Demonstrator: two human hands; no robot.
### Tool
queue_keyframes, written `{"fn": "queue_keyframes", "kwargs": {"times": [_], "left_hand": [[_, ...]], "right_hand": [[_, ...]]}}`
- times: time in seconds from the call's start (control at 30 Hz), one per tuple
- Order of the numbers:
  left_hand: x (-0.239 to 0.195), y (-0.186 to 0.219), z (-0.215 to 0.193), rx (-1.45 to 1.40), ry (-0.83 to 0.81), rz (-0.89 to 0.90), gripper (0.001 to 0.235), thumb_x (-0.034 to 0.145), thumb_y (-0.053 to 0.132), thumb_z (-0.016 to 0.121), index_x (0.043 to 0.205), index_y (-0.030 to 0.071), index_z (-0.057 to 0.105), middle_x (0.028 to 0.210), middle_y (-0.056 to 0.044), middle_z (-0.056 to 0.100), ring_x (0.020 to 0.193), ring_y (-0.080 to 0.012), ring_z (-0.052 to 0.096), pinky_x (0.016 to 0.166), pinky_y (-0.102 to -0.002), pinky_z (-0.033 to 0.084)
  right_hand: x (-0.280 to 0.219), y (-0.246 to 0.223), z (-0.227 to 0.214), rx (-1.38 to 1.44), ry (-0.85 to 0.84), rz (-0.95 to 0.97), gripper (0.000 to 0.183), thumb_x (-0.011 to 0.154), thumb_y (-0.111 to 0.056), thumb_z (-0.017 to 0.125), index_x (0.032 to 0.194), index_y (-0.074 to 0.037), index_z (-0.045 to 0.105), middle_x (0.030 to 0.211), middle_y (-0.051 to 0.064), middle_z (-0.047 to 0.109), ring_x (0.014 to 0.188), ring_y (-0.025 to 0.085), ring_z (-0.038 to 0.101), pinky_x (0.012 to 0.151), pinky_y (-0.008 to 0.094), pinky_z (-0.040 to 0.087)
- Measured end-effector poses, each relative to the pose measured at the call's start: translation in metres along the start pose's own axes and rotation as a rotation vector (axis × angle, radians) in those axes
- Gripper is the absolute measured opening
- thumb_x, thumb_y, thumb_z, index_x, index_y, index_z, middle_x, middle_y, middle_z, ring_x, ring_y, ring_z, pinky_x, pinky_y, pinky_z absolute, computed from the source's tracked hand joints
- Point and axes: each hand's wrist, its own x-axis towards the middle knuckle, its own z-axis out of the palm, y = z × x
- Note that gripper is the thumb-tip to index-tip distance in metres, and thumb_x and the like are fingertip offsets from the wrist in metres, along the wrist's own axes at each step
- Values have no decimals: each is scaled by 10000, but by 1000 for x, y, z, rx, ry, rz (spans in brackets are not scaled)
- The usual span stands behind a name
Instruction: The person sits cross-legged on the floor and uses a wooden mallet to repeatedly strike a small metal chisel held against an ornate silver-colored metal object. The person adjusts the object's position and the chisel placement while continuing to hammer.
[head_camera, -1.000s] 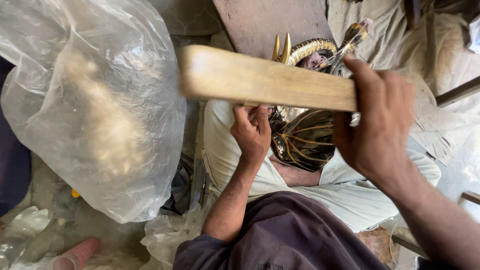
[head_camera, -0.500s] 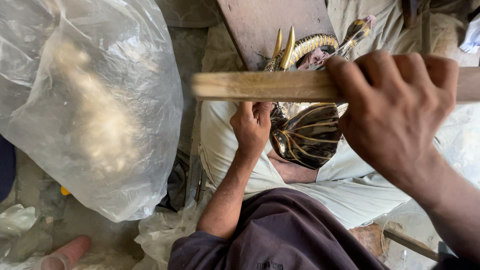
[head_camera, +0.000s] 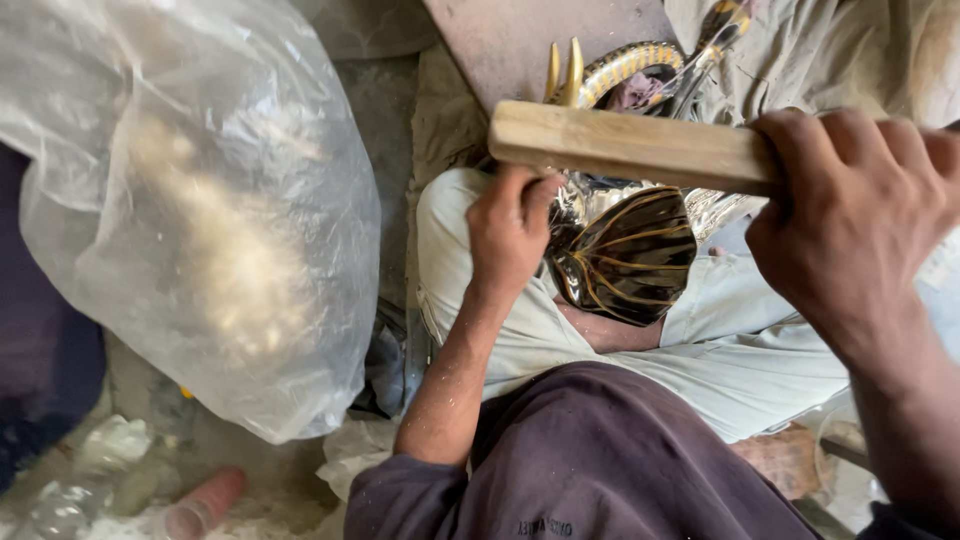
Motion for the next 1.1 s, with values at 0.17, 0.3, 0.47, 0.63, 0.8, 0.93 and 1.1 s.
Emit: {"fn": "queue_keyframes", "kwargs": {"times": [0.17, 0.3, 0.47, 0.63, 0.8, 0.93, 1.1], "left_hand": [[22, 6, -17, -170, -64, -299, 201, 1040, 192, 688, 1153, 66, 581, 933, -77, 764, 818, -189, 791, 691, -314, 637], [51, 10, -13, 4, -378, -19, 287, 1004, 161, 737, 1229, 57, 592, 981, -114, 763, 876, -239, 785, 726, -358, 602], [73, 18, -1, 107, -649, 141, 409, 956, 163, 750, 1289, 35, 552, 948, -216, 692, 856, -405, 702, 698, -457, 536], [81, 22, 10, 182, -800, 160, 393, 970, 174, 731, 1268, 59, 502, 956, -215, 679, 888, -445, 682, 671, -504, 506], [86, 22, 19, 287, -855, 166, 358, 963, 144, 717, 1212, 45, 478, 1028, -223, 681, 931, -482, 652, 671, -558, 473], [89, 25, 22, 296, -876, 179, 343, 939, 123, 704, 1199, 37, 498, 968, -231, 680, 920, -491, 648, 686, -566, 476], [91, 30, 22, 391, -920, 79, 300, 934, 152, 726, 1130, 52, 522, 845, -225, 694, 870, -481, 664, 685, -571, 482]], "right_hand": [[-56, 6, 27, 777, -127, 655, 268, 887, -48, 709, 1093, 43, 564, 1018, 114, 722, 888, 223, 702, 812, 405, 551], [-105, 13, 61, 842, -201, 891, 337, 874, -42, 793, 1128, 42, 589, 1043, 140, 758, 964, 230, 738, 872, 379, 571], [-133, 13, 82, 955, -131, 998, 404, 889, -42, 802, 1192, 67, 559, 1028, 138, 739, 979, 225, 728, 867, 344, 566], [-120, 14, 87, 875, -199, 987, 471, 880, -62, 843, 1253, 48, 578, 1063, 157, 749, 957, 242, 729, 857, 369, 555], [-97, 7, 82, 1004, -166, 962, 471, 851, -98, 797, 1236, 29, 556, 1003, 179, 712, 913, 312, 696, 812, 427, 548], [-89, 10, 79, 584, -302, 720, 318, 863, -29, 715, 1159, -5, 599, 906, 209, 679, 842, 378, 666, 800, 502, 511], [-93, 5, 88, 697, -247, 835, 450, 761, -11, 642, 1208, -54, 629, 935, 232, 663, 897, 451, 636, 769, 524, 482]]}}
